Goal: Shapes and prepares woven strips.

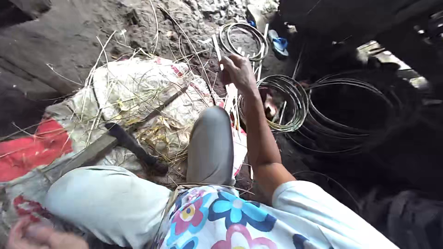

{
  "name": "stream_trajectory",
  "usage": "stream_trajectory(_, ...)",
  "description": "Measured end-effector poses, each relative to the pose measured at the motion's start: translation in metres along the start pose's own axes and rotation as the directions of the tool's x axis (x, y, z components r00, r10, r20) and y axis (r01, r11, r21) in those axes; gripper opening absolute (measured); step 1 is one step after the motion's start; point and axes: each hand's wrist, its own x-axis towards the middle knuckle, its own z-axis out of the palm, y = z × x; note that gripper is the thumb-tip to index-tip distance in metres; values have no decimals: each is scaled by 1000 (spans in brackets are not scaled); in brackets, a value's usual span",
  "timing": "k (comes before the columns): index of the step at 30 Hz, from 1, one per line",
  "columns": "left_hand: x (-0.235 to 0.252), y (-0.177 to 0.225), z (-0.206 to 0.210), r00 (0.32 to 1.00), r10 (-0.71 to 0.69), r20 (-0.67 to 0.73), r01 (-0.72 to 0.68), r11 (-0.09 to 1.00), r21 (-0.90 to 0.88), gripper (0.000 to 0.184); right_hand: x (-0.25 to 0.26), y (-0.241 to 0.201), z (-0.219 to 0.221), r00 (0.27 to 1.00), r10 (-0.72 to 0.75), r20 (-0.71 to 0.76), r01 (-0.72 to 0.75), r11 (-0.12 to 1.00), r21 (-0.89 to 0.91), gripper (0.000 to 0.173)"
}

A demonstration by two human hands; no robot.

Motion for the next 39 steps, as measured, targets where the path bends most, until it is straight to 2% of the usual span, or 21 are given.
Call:
stream_trajectory(1,16,8,20,997,52,57,-56,996,71,48,10,44,-4,990,126,-66,-130,990,-55,43)
stream_trajectory(2,26,21,39,993,78,91,-92,983,161,47,14,87,1,967,245,-67,-251,963,-102,45)
stream_trajectory(3,31,32,55,992,91,91,-110,967,231,46,16,125,12,937,347,-30,-347,925,-155,44)
stream_trajectory(5,35,42,65,991,89,104,-110,968,224,46,9,180,43,879,475,37,-451,855,-255,44)
stream_trajectory(8,34,46,64,991,92,101,-106,984,145,46,0,216,75,860,509,24,-477,821,-315,43)
stream_trajectory(10,33,47,60,989,111,93,-123,983,135,44,3,219,75,855,519,5,-486,804,-342,40)
stream_trajectory(13,33,48,57,990,122,70,-132,977,166,44,17,206,53,856,516,29,-498,839,-217,38)
stream_trajectory(15,34,50,60,982,188,25,-188,949,252,44,29,194,35,870,492,25,-492,871,-1,34)
stream_trajectory(17,37,67,69,946,320,56,-322,903,285,43,35,167,21,882,470,46,-466,850,245,33)
stream_trajectory(19,36,101,91,887,427,174,-456,868,197,39,44,130,11,903,421,84,-406,774,486,27)
stream_trajectory(22,29,146,137,758,532,377,-569,822,-16,38,63,67,3,927,326,185,-345,552,759,23)
stream_trajectory(24,24,169,161,721,494,486,-486,860,-155,53,69,18,9,954,253,162,-255,396,882,17)
stream_trajectory(26,18,191,168,723,465,511,-326,882,-341,78,65,-29,24,965,223,137,-200,290,936,12)
stream_trajectory(28,15,209,162,753,482,448,-194,813,-548,87,52,-63,45,973,187,133,-175,231,957,11)
stream_trajectory(29,15,215,153,759,501,416,-145,753,-642,89,47,-72,58,978,163,134,-167,210,963,17)
stream_trajectory(32,14,223,125,801,496,336,-67,632,-772,82,34,-85,91,987,117,108,-130,201,971,20)
stream_trajectory(36,11,208,96,848,432,308,-30,618,-786,46,27,-81,110,995,31,92,-95,141,985,11)
stream_trajectory(38,6,199,88,851,387,354,25,643,-765,40,19,-81,110,997,22,71,-73,121,990,10)
stream_trajectory(39,4,197,86,862,350,366,56,652,-756,43,14,-84,108,997,36,62,-66,124,990,8)
